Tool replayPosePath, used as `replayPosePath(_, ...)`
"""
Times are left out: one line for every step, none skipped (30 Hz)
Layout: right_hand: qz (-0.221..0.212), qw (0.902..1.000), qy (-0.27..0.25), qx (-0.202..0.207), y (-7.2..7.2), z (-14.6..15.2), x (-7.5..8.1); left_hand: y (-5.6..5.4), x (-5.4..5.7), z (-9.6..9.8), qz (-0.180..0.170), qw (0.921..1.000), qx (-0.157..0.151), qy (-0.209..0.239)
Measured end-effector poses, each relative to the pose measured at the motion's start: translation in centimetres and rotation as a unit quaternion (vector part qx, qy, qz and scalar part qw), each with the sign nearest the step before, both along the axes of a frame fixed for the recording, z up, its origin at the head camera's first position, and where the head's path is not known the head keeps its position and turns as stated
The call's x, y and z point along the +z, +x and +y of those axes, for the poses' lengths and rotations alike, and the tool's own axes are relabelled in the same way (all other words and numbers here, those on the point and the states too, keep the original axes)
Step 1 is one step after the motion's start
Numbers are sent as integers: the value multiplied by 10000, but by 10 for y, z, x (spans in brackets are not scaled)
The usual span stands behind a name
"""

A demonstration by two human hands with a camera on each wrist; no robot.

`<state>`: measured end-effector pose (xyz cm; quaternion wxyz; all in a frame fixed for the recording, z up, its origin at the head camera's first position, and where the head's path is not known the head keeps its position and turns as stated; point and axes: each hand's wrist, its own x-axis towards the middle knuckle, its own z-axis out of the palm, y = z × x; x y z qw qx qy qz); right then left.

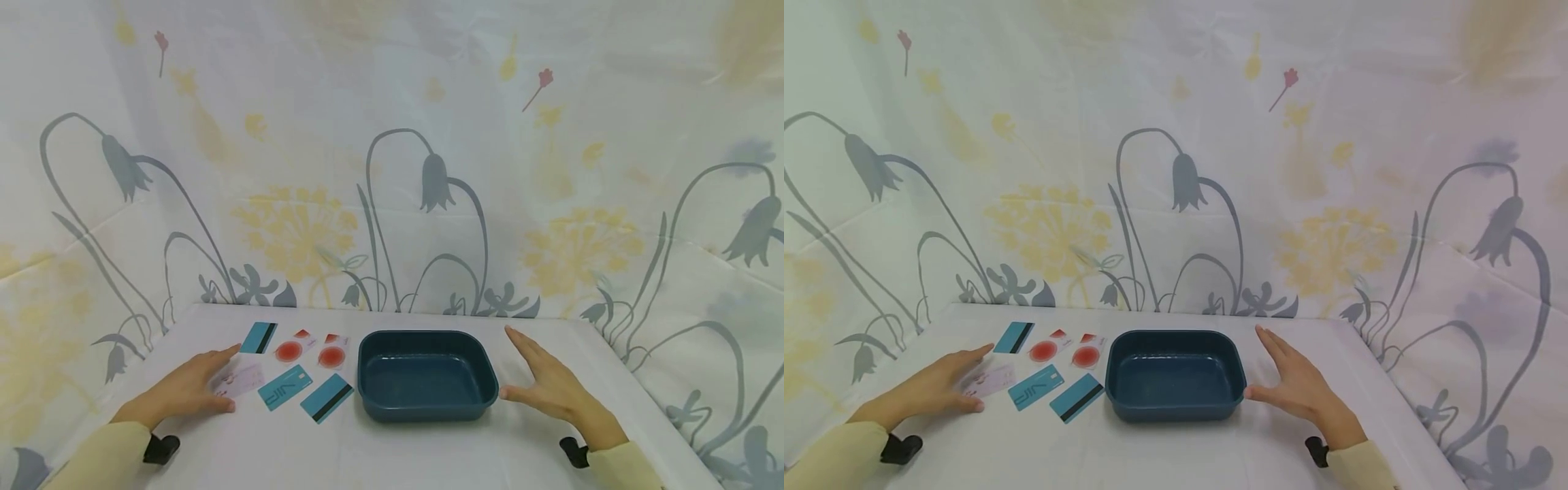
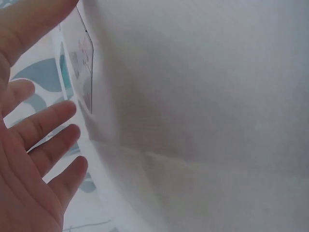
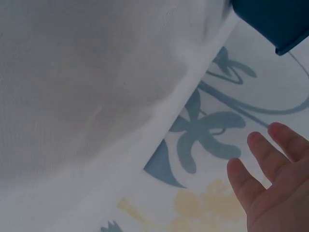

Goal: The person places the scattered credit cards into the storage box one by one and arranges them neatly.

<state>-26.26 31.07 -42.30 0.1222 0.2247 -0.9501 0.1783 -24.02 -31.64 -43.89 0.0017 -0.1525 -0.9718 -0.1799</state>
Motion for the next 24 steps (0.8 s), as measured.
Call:
replayPosePath(-33, 10000, -67, 49, 0, -2, -1, 0, 1, 1, -68, 10000, -20, 59)
replayPosePath(-63, 9999, -118, 89, 1, -4, -1, -1, 2, 1, -127, 9999, -28, 101)
replayPosePath(-86, 9998, -153, 134, 1, -6, -2, -1, 2, 1, -181, 9997, -48, 135)
replayPosePath(-119, 9996, -184, 165, 1, -8, -3, -1, 3, 2, -228, 9996, -47, 162)
replayPosePath(-171, 9994, -225, 182, 2, -10, -3, -2, 3, 2, -241, 9996, -34, 174)
replayPosePath(-227, 9992, -251, 190, 2, -11, -4, -2, 3, 3, -255, 9996, -12, 153)
replayPosePath(-277, 9990, -285, 214, 2, -13, -4, -3, 3, 3, -277, 9995, 0, 127)
replayPosePath(-332, 9987, -317, 219, 3, -14, -5, -3, 3, 3, -275, 9996, -13, 97)
replayPosePath(-386, 9984, -345, 234, 3, -15, -6, -4, 3, 4, -268, 9996, -24, 66)
replayPosePath(-438, 9980, -386, 242, 3, -17, -6, -5, 3, 5, -232, 9997, -35, 51)
replayPosePath(-477, 9976, -428, 262, 4, -18, -6, -5, 4, 6, -203, 9998, -68, 39)
replayPosePath(-503, 9973, -464, 277, 4, -19, -6, -6, 4, 7, -209, 9997, -80, 40)
replayPosePath(-501, 9971, -490, 312, 5, -21, -6, -6, 5, 7, -208, 9997, -98, 74)
replayPosePath(-516, 9968, -517, 329, 5, -22, -6, -7, 6, 8, -234, 9996, -83, 114)
replayPosePath(-520, 9965, -538, 368, 5, -23, -6, -7, 6, 9, -281, 9995, -53, 156)
replayPosePath(-537, 9961, -575, 393, 5, -24, -7, -8, 7, 9, -333, 9992, -23, 208)
replayPosePath(-545, 9958, -607, 420, 5, -25, -7, -8, 7, 9, -392, 9989, 0, 246)
replayPosePath(-568, 9953, -644, 438, 5, -26, -8, -9, 7, 10, -458, 9985, 60, 281)
replayPosePath(-587, 9949, -676, 460, 5, -27, -8, -9, 7, 10, -523, 9981, 113, 306)
replayPosePath(-623, 9943, -725, 477, 5, -27, -9, -10, 7, 11, -581, 9976, 172, 327)
replayPosePath(-630, 9939, -756, 502, 5, -28, -9, -10, 7, 11, -605, 9975, 172, 330)
replayPosePath(-639, 9936, -785, 510, 5, -28, -10, -11, 7, 11, -639, 9972, 205, 341)
replayPosePath(-632, 9934, -800, 520, 5, -29, -11, -11, 7, 11, -677, 9968, 234, 355)
replayPosePath(-637, 9932, -819, 528, 5, -30, -12, -11, 7, 11, -705, 9965, 274, 369)
